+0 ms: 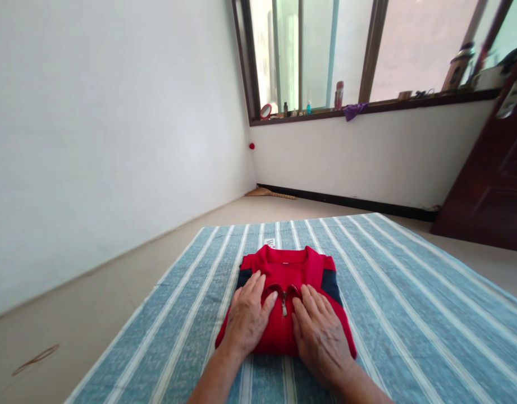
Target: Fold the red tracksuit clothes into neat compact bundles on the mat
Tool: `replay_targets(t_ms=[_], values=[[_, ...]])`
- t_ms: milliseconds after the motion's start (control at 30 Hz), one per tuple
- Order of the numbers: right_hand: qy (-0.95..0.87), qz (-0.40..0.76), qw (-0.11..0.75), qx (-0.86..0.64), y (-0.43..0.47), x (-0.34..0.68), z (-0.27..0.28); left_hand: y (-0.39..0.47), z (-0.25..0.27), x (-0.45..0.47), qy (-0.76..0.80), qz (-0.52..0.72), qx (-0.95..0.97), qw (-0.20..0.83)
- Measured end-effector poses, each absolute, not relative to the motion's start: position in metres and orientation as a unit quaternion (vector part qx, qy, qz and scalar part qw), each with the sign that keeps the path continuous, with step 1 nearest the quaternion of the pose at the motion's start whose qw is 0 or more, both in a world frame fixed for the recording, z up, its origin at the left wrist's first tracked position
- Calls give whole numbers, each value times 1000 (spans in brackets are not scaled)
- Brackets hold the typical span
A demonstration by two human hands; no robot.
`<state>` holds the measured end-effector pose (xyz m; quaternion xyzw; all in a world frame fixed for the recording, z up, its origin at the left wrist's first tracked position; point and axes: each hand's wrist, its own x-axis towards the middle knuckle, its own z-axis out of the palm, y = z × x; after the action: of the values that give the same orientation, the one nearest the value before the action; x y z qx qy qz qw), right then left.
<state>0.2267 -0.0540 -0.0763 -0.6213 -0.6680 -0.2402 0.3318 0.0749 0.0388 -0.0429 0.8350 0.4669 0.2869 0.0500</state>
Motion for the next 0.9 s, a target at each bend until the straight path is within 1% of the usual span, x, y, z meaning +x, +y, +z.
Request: replay_targets(t_ms=[133, 200, 267, 367, 433, 467, 500, 567, 633, 700, 767, 900], values=[[-672, -226, 334, -621, -54, 226, -76, 49, -32, 63, 485, 358, 789, 119], [-671, -211, 343, -623, -54, 225, -73, 54, -26, 55, 525, 384, 749, 130], [-669, -178, 365, -622, -54, 227, -66, 58, -22, 47, 573, 383, 708, 153], [-657, -70, 434, -613, -52, 241, -51, 60, -19, 38, 626, 369, 646, 233], [-617, 2, 487, -618, -49, 260, -43, 59, -19, 35, 637, 371, 613, 283], [-584, 21, 502, -637, -47, 271, -41, 58, -19, 34, 638, 374, 602, 301], [-549, 34, 502, -667, -44, 283, -41, 58, -19, 33, 638, 377, 591, 317], [-470, 80, 465, -746, -40, 304, -44, 57, -19, 32, 635, 384, 567, 357], [-404, 179, 429, -788, -36, 318, -50, 57, -19, 32, 623, 384, 545, 408], [-351, 293, 438, -774, -34, 323, -54, 57, -19, 31, 609, 380, 523, 460], [-308, 378, 473, -734, -34, 323, -56, 57, -18, 31, 596, 372, 505, 501], [-253, 486, 508, -665, -32, 321, -56, 56, -18, 31, 577, 353, 485, 554]])
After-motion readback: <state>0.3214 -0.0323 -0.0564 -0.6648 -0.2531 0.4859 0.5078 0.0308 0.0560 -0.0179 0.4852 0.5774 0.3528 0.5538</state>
